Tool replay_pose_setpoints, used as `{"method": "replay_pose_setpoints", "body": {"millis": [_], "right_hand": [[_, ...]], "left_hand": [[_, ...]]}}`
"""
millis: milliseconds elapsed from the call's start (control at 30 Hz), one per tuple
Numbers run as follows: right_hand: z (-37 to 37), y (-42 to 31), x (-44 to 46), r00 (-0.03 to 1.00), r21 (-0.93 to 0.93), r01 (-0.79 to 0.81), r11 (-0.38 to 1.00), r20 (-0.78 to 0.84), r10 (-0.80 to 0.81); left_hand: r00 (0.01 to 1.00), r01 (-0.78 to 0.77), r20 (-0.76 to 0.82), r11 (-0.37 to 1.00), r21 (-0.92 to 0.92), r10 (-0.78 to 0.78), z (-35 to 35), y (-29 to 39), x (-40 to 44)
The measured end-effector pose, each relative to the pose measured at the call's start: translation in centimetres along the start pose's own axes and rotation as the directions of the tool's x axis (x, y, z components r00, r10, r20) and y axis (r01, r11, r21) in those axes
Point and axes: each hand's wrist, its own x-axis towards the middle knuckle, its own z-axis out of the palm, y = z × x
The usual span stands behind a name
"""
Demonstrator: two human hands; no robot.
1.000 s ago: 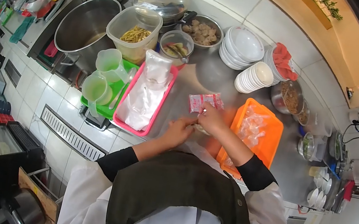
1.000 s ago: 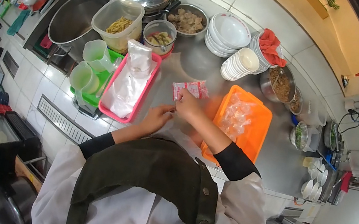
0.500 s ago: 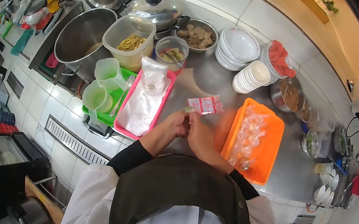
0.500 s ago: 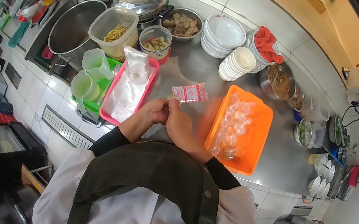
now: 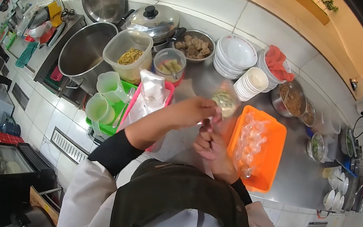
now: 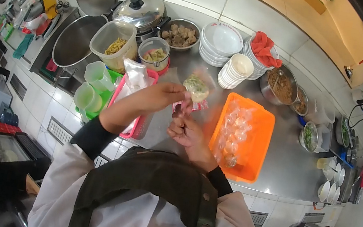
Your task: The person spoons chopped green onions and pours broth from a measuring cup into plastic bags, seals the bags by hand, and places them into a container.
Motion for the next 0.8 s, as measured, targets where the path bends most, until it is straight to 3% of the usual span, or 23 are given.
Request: {"method": "replay_pose_setpoints", "body": {"millis": [33, 67, 133, 167, 200, 233, 267, 333, 400, 433, 500, 600, 700, 800], "right_hand": [[0.6, -0.5, 0.5, 0.995, -0.054, -0.046, 0.997, 0.083, 0.051], [1.4, -1.1, 1.2, 0.98, -0.114, -0.091, 0.989, 0.164, 0.109], [4.0, -1.5, 2.1, 0.975, -0.289, -0.214, 0.933, -0.13, 0.183], [6.2, -1.5, 2.3, 0.869, -0.364, -0.325, 0.873, -0.48, 0.124], [5.7, -2.2, 2.6, 0.853, -0.453, -0.38, 0.806, -0.509, 0.116], [5.2, -2.9, 2.9, 0.836, -0.531, -0.435, 0.727, -0.537, 0.108], [1.3, -5.4, 3.4, 0.93, -0.662, -0.367, 0.653, -0.28, 0.239], [-0.1, -8.0, 5.3, 0.903, -0.8, -0.344, 0.491, -0.14, 0.405], [1.9, -8.4, 6.6, 0.821, -0.804, -0.526, 0.277, -0.395, 0.413], [1.7, -7.8, 6.7, 0.836, -0.803, -0.511, 0.307, -0.381, 0.395], [0.9, -6.6, 7.1, 0.868, -0.803, -0.472, 0.364, -0.349, 0.354], [-5.9, -4.5, 5.8, 0.986, -0.999, -0.041, 0.002, -0.04, 0.163], [-7.5, -3.6, 4.8, 0.974, -0.945, -0.158, -0.288, -0.196, 0.111], [-8.2, -2.1, 3.5, 0.977, -0.937, -0.195, -0.29, -0.211, 0.024]], "left_hand": [[0.995, -0.035, 0.099, 0.993, 0.117, 0.023, 0.3, 1.9, -1.0], [0.979, -0.182, 0.156, 0.909, 0.375, 0.131, 0.7, 3.8, -2.2], [0.905, -0.425, 0.336, 0.502, 0.753, 0.262, 1.6, 6.4, -4.5], [0.888, -0.458, 0.368, 0.471, 0.754, 0.276, 1.9, 6.7, -5.0], [0.869, -0.493, 0.401, 0.44, 0.751, 0.289, 2.2, 6.9, -5.4], [0.868, -0.488, 0.396, 0.364, 0.793, 0.3, 2.6, 6.6, -5.9], [0.866, -0.478, 0.392, 0.286, 0.831, 0.31, 3.0, 6.3, -6.3], [0.886, -0.335, 0.304, 0.029, 0.942, 0.35, 3.4, 4.7, -6.9], [0.935, -0.194, 0.208, -0.076, 0.978, 0.289, 2.8, 2.1, -6.3], [0.953, -0.125, 0.157, -0.134, 0.983, 0.26, 2.3, 0.5, -5.9], [0.946, -0.111, 0.149, -0.144, 0.983, 0.288, 1.0, -4.4, -4.8], [0.946, -0.084, 0.123, -0.139, 0.987, 0.3, -0.9, -10.2, -3.2], [0.965, -0.08, 0.107, -0.12, 0.99, 0.238, -2.0, -14.1, -2.9], [0.954, -0.166, 0.173, -0.049, 0.985, 0.243, -2.8, -15.9, -3.4]]}}
